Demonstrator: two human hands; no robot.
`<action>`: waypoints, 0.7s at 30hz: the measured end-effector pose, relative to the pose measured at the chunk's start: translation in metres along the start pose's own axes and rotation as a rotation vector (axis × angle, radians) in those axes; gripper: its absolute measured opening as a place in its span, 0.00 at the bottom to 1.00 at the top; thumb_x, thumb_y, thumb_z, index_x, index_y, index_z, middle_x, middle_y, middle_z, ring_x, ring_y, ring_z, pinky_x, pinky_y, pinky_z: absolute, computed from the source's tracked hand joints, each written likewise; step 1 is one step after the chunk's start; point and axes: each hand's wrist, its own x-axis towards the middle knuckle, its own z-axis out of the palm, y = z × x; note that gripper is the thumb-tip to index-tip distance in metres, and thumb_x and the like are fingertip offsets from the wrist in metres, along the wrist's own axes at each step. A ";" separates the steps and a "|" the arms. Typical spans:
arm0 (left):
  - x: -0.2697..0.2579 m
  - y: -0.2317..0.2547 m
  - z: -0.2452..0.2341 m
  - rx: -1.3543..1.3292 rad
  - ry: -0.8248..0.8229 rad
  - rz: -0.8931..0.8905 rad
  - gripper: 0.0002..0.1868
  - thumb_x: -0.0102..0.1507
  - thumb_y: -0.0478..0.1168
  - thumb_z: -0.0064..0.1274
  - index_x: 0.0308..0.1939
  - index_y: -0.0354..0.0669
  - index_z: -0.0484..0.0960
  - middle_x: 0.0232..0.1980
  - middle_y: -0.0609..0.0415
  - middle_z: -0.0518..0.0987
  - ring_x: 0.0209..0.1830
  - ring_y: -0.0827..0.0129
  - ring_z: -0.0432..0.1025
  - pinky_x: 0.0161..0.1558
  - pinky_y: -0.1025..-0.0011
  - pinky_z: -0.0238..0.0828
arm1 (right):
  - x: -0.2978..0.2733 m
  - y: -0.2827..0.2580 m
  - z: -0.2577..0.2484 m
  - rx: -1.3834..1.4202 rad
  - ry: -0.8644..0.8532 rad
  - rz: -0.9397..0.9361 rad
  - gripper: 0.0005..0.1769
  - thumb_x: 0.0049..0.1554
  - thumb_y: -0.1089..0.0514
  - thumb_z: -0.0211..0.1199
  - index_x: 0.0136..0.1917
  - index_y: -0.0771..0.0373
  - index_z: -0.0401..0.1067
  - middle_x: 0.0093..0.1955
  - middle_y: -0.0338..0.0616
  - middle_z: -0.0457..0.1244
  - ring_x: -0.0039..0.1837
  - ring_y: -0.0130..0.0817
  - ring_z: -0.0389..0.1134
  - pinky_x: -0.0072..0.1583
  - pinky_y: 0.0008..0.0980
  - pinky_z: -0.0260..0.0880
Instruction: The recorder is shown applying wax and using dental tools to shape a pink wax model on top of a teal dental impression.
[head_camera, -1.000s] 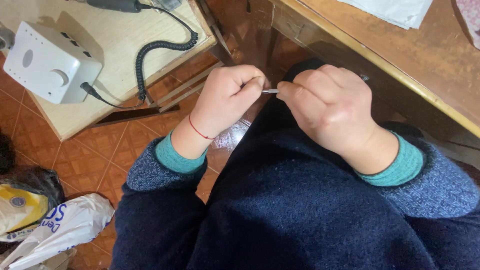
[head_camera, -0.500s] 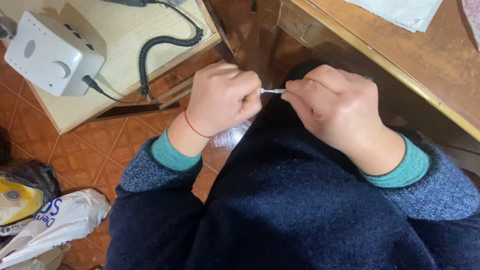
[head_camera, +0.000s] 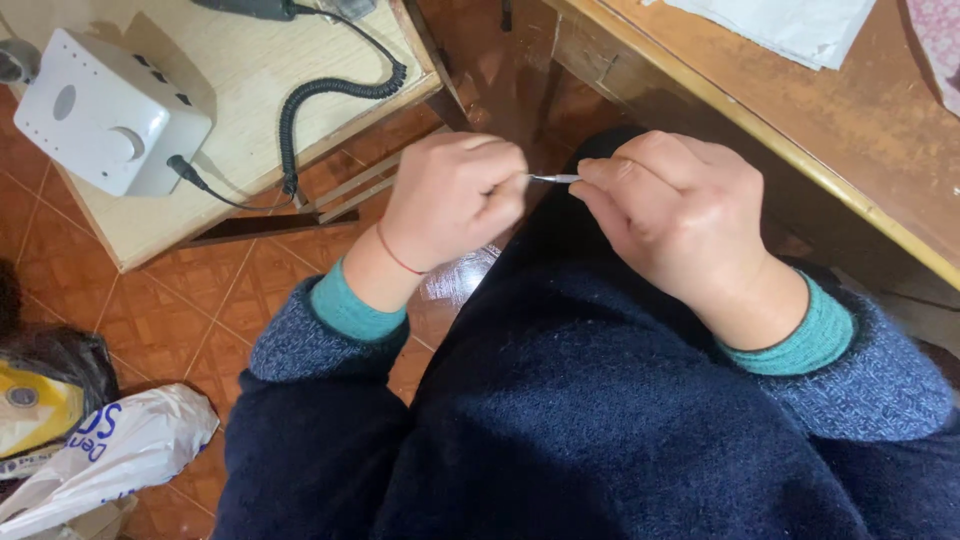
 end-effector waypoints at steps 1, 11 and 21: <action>-0.001 -0.001 -0.004 -0.017 -0.011 -0.024 0.05 0.61 0.35 0.52 0.30 0.43 0.73 0.31 0.52 0.74 0.34 0.54 0.73 0.36 0.61 0.69 | -0.002 0.002 -0.001 0.004 0.003 0.024 0.10 0.58 0.60 0.77 0.51 0.59 0.77 0.42 0.38 0.65 0.45 0.36 0.71 0.45 0.32 0.70; -0.031 -0.044 -0.014 0.501 -0.203 -0.249 0.19 0.63 0.51 0.63 0.22 0.48 0.77 0.27 0.53 0.74 0.31 0.54 0.73 0.31 0.57 0.66 | -0.001 0.013 -0.041 -0.065 0.136 0.089 0.11 0.55 0.66 0.76 0.49 0.62 0.76 0.45 0.45 0.66 0.45 0.42 0.70 0.46 0.36 0.70; 0.021 -0.030 -0.017 0.730 -0.197 -0.090 0.15 0.63 0.49 0.56 0.22 0.52 0.82 0.29 0.58 0.78 0.38 0.59 0.71 0.42 0.57 0.63 | -0.047 0.052 -0.061 -0.163 0.289 0.244 0.10 0.61 0.69 0.76 0.52 0.65 0.76 0.43 0.47 0.64 0.41 0.38 0.67 0.44 0.33 0.68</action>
